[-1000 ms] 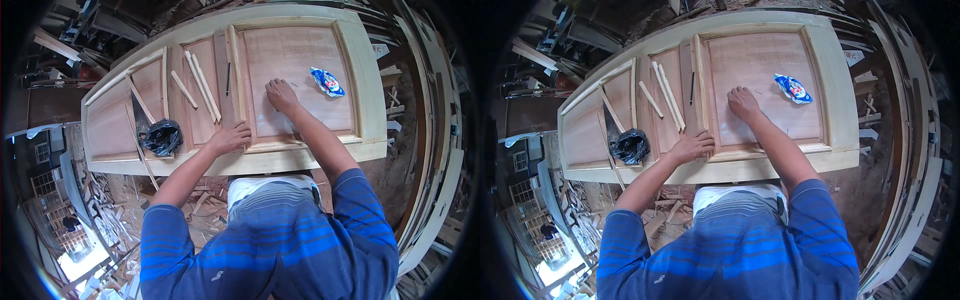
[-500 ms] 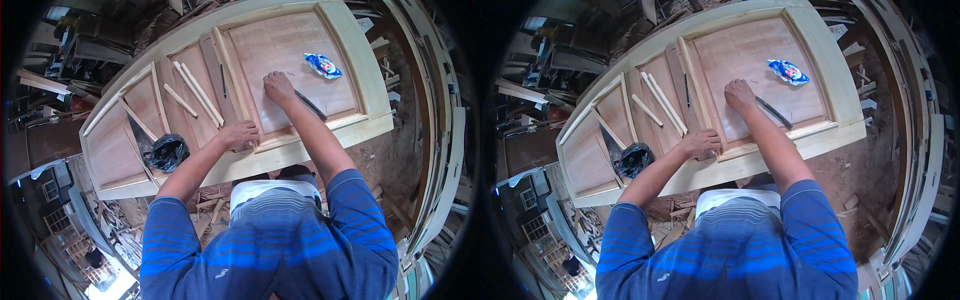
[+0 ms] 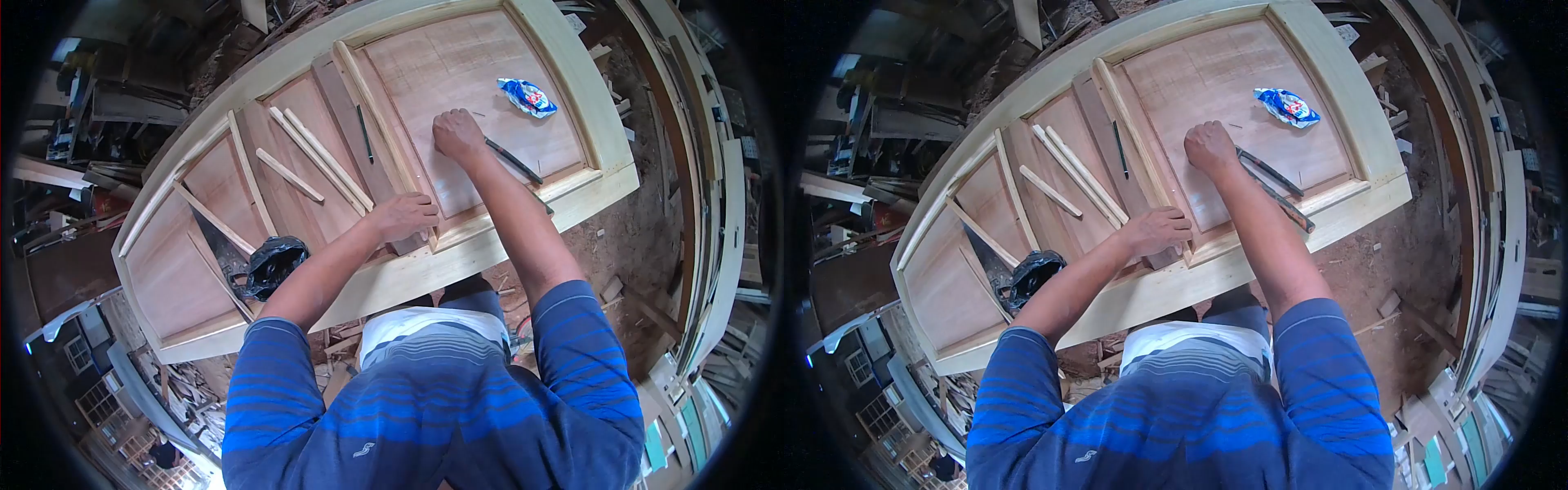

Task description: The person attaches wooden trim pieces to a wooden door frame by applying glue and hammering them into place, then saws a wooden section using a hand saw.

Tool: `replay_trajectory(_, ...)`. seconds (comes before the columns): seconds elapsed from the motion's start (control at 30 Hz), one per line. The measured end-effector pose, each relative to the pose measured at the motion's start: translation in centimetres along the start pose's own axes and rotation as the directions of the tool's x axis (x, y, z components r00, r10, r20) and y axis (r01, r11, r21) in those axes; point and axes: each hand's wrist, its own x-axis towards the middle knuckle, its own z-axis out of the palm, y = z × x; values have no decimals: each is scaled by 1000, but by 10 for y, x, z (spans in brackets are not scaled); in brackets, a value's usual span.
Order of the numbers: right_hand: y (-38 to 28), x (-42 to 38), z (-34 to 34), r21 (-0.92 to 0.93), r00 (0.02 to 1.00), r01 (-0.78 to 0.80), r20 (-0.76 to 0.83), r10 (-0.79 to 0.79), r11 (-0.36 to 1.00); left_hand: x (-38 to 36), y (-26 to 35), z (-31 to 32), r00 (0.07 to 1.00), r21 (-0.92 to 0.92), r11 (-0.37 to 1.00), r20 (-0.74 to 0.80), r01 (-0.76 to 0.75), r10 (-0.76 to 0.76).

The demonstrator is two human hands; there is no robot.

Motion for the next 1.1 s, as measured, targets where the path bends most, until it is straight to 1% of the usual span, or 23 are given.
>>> replay_trajectory(0.03, -2, 1, -1, -2, 1000, -17, 9, 17, 1000, 0, 0, 0, 1000, -10, 1000, -9, -2, 2)
replay_trajectory(0.13, -5, -1, -2, 53, 997, -34, -61, 37, 998, 0, -3, 3, 999, -21, 1000, -45, -6, 5)
replay_trajectory(0.23, -8, -11, -11, 171, 994, -89, -45, 98, 981, 0, -4, 6, 996, -16, 1000, -89, 0, -1)
replay_trajectory(0.3, -16, -25, -29, 421, 968, -231, 12, 250, 877, -1, 1, 2, 996, -22, 1000, -85, -1, -1)
replay_trajectory(0.33, -23, -36, -36, 535, 946, -299, 56, 320, 790, -3, 2, 4, 994, 7, 1000, -108, 10, -9)
replay_trajectory(0.4, -32, -58, -49, 721, 892, -402, 170, 419, 564, -2, 2, 5, 987, 64, 997, -162, 32, -21)
replay_trajectory(0.43, -36, -72, -53, 789, 861, -440, 235, 451, 429, -1, 10, -10, 975, 3, 995, -201, 96, -93)
replay_trajectory(0.5, -47, -104, -53, 926, 851, -361, 278, 445, 113, -6, 27, -37, 940, -127, 971, -252, 203, -229)
replay_trajectory(0.53, -52, -116, -63, 953, 850, -298, 289, 441, -50, -10, 30, -42, 886, -302, 915, -294, 269, -358)
replay_trajectory(0.57, -56, -132, -72, 934, 838, -319, 356, 413, -158, -8, 36, -42, 815, -509, 801, -288, 315, -503)
replay_trajectory(0.6, -65, -143, -82, 934, 839, -270, 348, 418, -236, -9, 47, -50, 732, -694, 636, -231, 338, -641)
replay_trajectory(0.63, -74, -155, -89, 922, 839, -221, 346, 420, -317, -11, 57, -52, 639, -839, 426, -128, 338, -759)
replay_trajectory(0.67, -79, -163, -96, 908, 846, -214, 357, 397, -359, -9, 63, -47, 608, -911, 354, -162, 210, -778)
replay_trajectory(0.73, -86, -174, -107, 878, 866, -200, 367, 341, -435, -6, 77, -63, 660, -834, 525, -301, 168, -689)
replay_trajectory(0.77, -87, -178, -109, 877, 864, -225, 381, 329, -424, -5, 83, -73, 679, -783, 605, -365, 146, -637)
replay_trajectory(0.8, -87, -181, -110, 877, 863, -248, 393, 316, -413, -6, 89, -79, 706, -743, 649, -372, 163, -603)
replay_trajectory(0.9, -87, -188, -110, 878, 873, -280, 401, 276, -388, -13, 93, -84, 714, -884, 435, -191, 174, -674)
replay_trajectory(0.97, -86, -190, -113, 881, 886, -301, 400, 236, -364, -23, 89, -75, 706, -869, 437, -158, 233, -690)
replay_trajectory(1.0, -85, -192, -108, 903, 883, -308, 388, 263, -300, -29, 88, -68, 703, -861, 434, -137, 264, -698)
replay_trajectory(1.07, -76, -196, -96, 932, 878, -321, 360, 316, -170, -40, 89, -53, 631, -866, 383, -105, 322, -768)
replay_trajectory(1.1, -65, -198, -95, 944, 858, -330, 303, 416, -5, -45, 88, -45, 593, -866, 360, -94, 348, -799)
